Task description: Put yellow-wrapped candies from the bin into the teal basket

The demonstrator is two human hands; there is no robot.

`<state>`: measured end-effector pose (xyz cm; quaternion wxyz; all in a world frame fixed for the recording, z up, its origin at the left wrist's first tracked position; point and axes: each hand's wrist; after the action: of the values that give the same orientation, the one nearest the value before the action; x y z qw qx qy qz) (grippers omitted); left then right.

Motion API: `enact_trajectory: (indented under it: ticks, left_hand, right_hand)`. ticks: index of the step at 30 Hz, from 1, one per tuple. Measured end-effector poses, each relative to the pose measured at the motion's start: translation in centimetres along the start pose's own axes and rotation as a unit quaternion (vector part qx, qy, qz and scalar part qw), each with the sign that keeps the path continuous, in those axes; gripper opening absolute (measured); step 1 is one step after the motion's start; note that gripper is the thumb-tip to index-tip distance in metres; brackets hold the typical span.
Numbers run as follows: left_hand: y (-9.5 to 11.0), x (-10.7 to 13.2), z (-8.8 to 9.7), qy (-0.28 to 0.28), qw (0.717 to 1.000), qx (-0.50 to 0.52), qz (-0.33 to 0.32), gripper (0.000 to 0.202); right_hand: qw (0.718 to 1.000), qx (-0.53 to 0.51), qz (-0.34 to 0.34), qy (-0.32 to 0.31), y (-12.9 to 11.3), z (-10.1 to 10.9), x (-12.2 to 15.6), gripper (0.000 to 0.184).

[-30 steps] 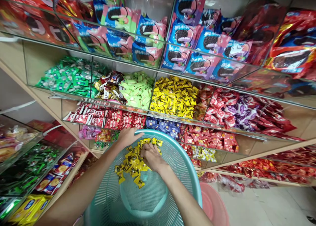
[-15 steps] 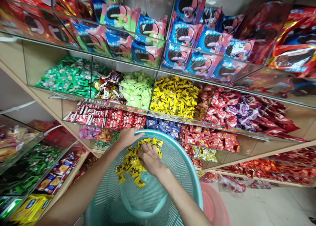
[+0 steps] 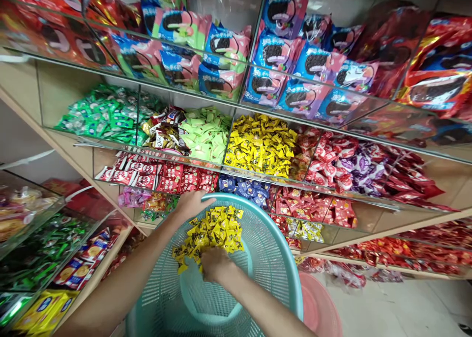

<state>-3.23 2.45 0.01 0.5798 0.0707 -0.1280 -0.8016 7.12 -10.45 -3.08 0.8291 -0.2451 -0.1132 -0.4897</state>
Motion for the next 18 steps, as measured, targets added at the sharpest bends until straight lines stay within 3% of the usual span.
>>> enact_trajectory:
  ticks: [2,4,6,8,11,18]
  left_hand:
    - [-0.1,0.0,-0.1,0.003,1.0,0.002,-0.001,0.063]
    - [-0.1,0.0,-0.2,0.008,1.0,0.0,-0.002,0.064]
    - [-0.1,0.0,-0.3,0.017,1.0,-0.004,-0.005,0.065]
    - [-0.1,0.0,-0.3,0.021,1.0,-0.006,-0.008,0.065]
    - [-0.1,0.0,-0.3,0.017,1.0,-0.006,-0.005,0.065]
    - [-0.1,-0.1,-0.3,0.026,0.999,-0.019,-0.013,0.067]
  right_hand:
    - [0.988,-0.118,0.038,-0.094,0.8,1.7,0.6,0.011]
    - [0.919,-0.335,0.08,-0.191,1.6,3.6,1.4,0.02]
    - [0.837,-0.495,0.104,-0.209,2.3,5.2,2.2,0.026]
    - [0.794,-0.563,0.113,-0.197,2.7,6.1,2.6,0.03]
    - [0.769,-0.597,0.125,-0.193,3.0,6.1,2.7,0.032]
    - [0.751,-0.623,0.127,-0.18,3.0,5.3,2.3,0.025]
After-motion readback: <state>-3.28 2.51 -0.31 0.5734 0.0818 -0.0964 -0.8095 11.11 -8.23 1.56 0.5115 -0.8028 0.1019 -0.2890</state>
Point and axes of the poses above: each hand's wrist, its own x-axis away from the middle knuckle, its own z-axis out of the back of the hand, y = z × x, and after that the axes turned 5 degrees about z, right-handed
